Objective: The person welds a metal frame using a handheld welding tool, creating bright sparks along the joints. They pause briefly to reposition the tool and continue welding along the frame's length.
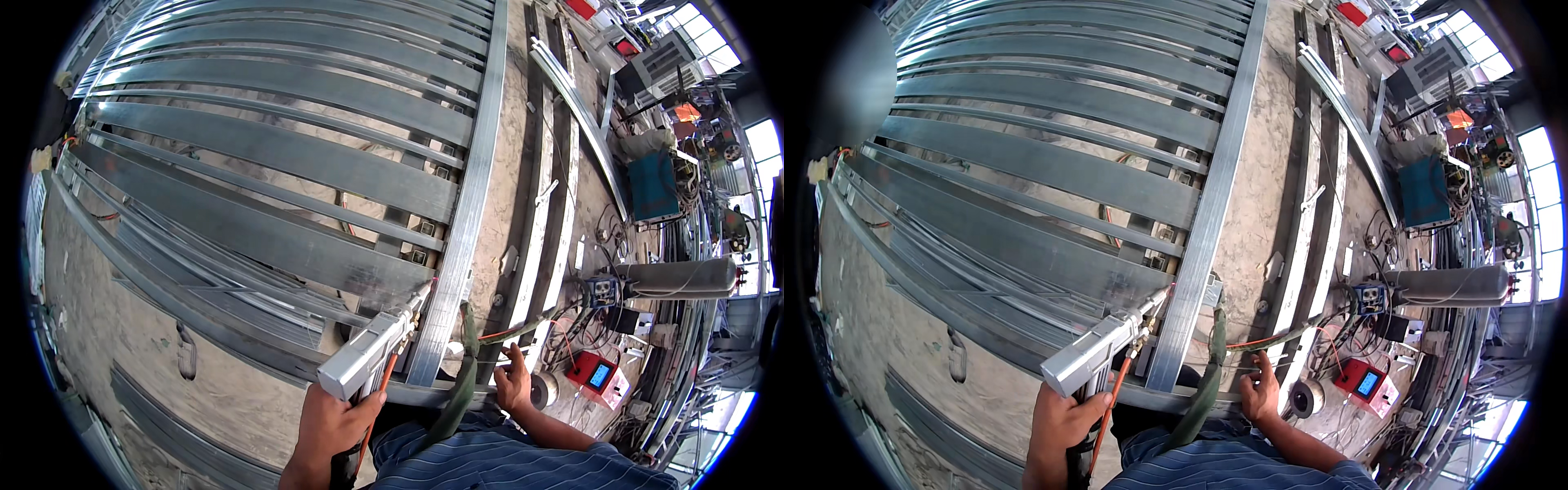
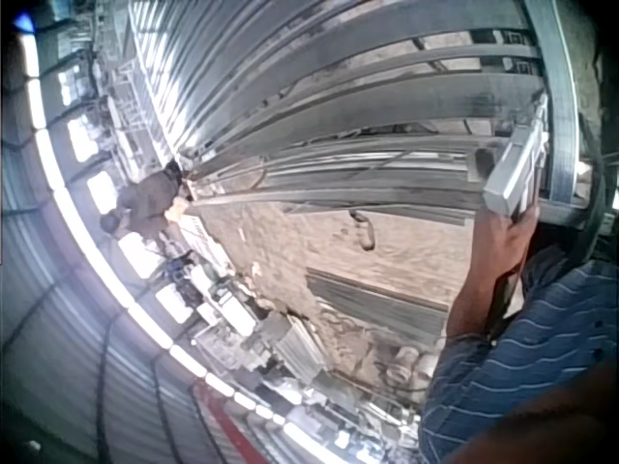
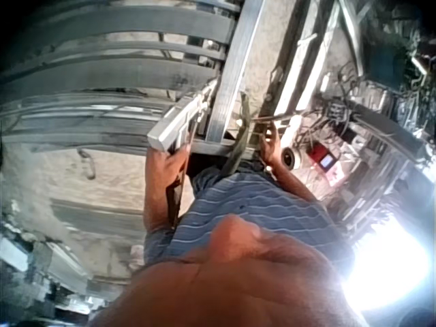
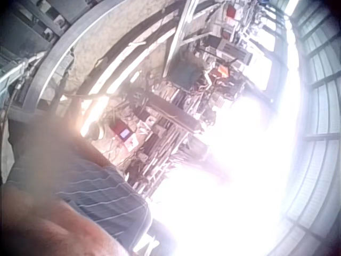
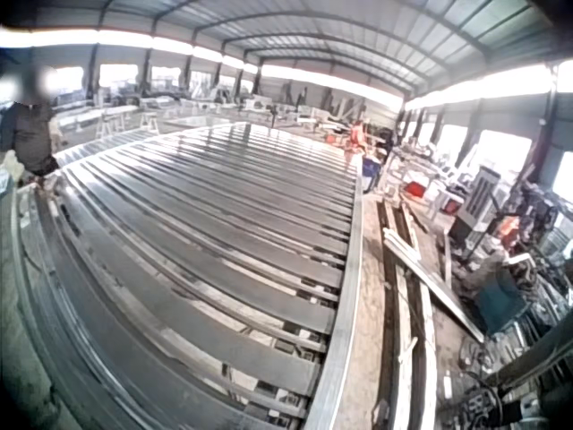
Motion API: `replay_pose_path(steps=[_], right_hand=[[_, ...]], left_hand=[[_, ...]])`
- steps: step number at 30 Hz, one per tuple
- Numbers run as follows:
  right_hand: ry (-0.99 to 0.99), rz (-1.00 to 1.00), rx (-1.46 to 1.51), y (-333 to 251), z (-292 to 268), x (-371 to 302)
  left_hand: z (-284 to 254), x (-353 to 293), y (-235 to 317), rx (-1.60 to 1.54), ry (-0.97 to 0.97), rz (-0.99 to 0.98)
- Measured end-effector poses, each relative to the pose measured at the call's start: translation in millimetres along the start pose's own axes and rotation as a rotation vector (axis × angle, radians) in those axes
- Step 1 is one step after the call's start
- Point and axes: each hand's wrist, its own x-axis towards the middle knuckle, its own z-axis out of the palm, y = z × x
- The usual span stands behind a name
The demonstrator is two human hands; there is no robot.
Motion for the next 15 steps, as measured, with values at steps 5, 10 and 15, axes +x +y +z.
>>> replay_pose_path(steps=[5,10,15], right_hand=[[-0.008,0.008,0.018,-4.0,-1.1,0.2],[-0.011,0.014,0.008,-2.7,-0.6,0.8],[-0.005,0.017,0.016,2.6,1.2,1.1]], left_hand=[[-0.9,0.5,0.1,0.035,-0.017,-0.048],[-2.3,1.9,2.5,0.051,-0.031,-0.055],[-1.9,3.5,3.1,0.100,-0.045,-0.067]])
